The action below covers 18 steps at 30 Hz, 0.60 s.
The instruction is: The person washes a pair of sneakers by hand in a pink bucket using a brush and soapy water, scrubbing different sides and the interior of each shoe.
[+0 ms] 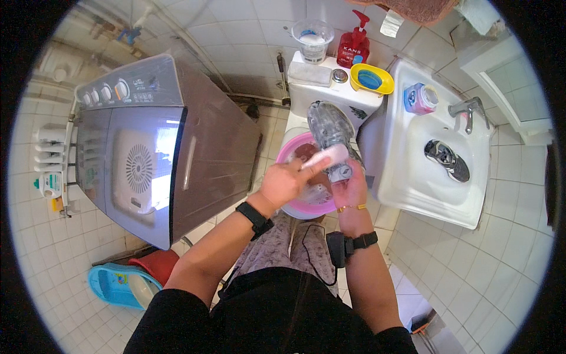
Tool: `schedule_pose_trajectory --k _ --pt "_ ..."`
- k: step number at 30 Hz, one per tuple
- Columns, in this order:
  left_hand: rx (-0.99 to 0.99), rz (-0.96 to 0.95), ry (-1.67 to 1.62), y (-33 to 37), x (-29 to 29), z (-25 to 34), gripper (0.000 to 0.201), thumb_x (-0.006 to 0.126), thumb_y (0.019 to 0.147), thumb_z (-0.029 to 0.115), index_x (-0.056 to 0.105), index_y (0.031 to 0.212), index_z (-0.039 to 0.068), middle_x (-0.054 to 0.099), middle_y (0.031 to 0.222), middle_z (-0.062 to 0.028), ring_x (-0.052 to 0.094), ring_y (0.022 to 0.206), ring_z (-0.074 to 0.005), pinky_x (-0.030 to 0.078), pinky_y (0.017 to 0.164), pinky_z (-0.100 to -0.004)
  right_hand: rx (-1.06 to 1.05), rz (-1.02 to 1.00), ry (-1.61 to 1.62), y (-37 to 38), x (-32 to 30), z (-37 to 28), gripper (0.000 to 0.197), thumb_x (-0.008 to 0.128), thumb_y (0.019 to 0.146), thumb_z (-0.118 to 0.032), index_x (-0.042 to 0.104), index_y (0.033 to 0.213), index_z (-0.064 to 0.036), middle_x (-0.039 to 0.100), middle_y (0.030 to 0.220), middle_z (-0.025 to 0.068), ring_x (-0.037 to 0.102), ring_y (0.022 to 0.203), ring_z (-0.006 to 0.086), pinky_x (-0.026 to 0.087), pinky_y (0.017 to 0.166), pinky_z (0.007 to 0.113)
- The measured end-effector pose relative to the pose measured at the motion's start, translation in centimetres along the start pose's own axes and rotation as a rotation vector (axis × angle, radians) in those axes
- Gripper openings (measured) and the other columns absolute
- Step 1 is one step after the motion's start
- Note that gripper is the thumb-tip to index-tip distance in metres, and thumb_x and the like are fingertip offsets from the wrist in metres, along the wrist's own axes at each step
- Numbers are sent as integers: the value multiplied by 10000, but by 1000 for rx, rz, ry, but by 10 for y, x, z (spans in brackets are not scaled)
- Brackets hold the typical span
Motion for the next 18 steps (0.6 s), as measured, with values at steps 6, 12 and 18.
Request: schedule_pose_trajectory --k 6,12,18 --pt "-192 51 137 3 -3 -35 652 624 854 102 526 1454 339 513 656 -48 563 495 -237 468 433 -374 20 -110 -53 -5 7 11 396 686 870 -57 567 1244 1 663 1175 117 659 1066 265 558 918 401" --pt "-29 52 17 2 -5 14 702 644 807 93 536 1442 374 528 684 -49 554 479 -224 471 433 -368 46 -135 -168 -6 1 14 430 697 865 -33 568 1276 -20 664 1195 113 670 1060 267 567 899 399" --pt "-304 123 142 6 -16 -45 527 654 910 206 574 1409 356 528 653 -49 577 501 -256 463 446 -386 -30 -73 -307 -11 4 10 324 702 858 -8 636 1175 -21 707 1108 68 690 997 206 566 828 355"
Point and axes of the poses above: each hand's wrist, its own y-axis towards the middle knuckle, its own x-axis out of the palm, z = x × y, the point moved 9 cm from there along y, towards the middle knuckle
